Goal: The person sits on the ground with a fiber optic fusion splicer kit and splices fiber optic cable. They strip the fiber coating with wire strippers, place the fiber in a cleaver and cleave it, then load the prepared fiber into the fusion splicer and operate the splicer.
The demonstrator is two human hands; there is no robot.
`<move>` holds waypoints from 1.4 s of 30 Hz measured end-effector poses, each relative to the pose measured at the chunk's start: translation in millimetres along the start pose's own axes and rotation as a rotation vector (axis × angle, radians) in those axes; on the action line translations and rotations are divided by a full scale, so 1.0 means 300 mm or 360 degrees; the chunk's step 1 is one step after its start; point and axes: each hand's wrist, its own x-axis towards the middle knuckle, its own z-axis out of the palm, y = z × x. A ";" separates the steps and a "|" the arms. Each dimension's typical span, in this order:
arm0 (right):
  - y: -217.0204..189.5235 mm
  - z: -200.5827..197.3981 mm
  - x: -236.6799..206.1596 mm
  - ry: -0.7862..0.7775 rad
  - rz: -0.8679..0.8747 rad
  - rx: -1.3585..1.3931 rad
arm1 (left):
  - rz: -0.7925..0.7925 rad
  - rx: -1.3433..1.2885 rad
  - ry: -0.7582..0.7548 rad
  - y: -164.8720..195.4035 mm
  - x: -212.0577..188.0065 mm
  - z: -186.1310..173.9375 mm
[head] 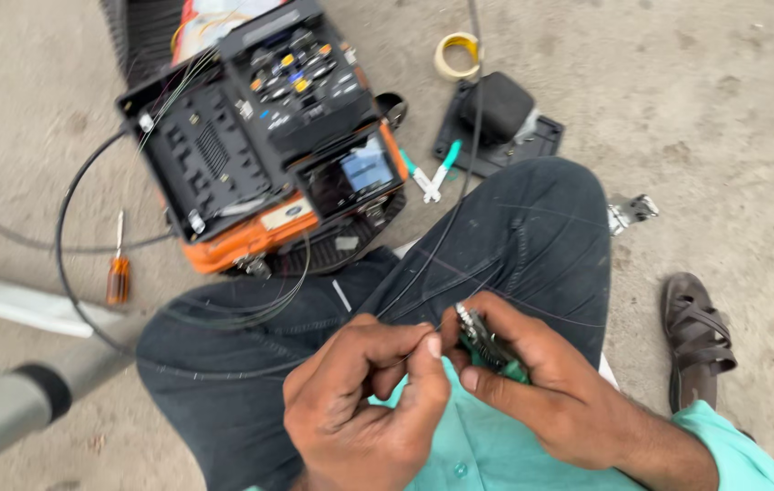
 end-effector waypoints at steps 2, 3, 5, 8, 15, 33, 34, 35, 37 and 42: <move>0.004 0.018 0.012 -0.0020 -0.0037 -0.0006 | 0.0046 0.0020 -0.0016 0.001 -0.008 -0.023; 0.005 0.024 0.017 -0.0016 -0.0025 0.0005 | 0.0059 0.0019 -0.0039 0.000 -0.008 -0.034; 0.004 0.030 0.020 0.0005 0.0003 -0.0007 | 0.0078 0.0026 -0.0077 0.000 -0.009 -0.044; 0.002 0.029 0.022 0.0031 0.0012 -0.0055 | 0.0090 0.0041 -0.0098 -0.002 -0.008 -0.046; 0.009 0.027 0.018 0.0022 -0.0061 -0.0021 | 0.0081 0.0018 -0.0089 -0.011 -0.006 -0.036; -0.014 0.035 0.015 0.0299 -0.0345 -0.0547 | -0.0187 -0.0456 -0.0303 -0.041 -0.028 -0.021; -0.012 0.037 0.016 0.0303 -0.0382 -0.0549 | -0.0231 -0.0538 -0.0328 -0.047 -0.031 -0.021; -0.008 0.038 0.015 0.0311 -0.0401 -0.0540 | -0.0260 -0.0568 -0.0329 -0.052 -0.036 -0.021; 0.004 0.037 0.015 0.0334 -0.0440 -0.0524 | -0.0314 -0.0629 -0.0336 -0.064 -0.044 -0.020; 0.044 0.013 0.010 0.0425 -0.0289 -0.0535 | -0.0301 -0.0694 -0.0310 -0.085 -0.063 -0.027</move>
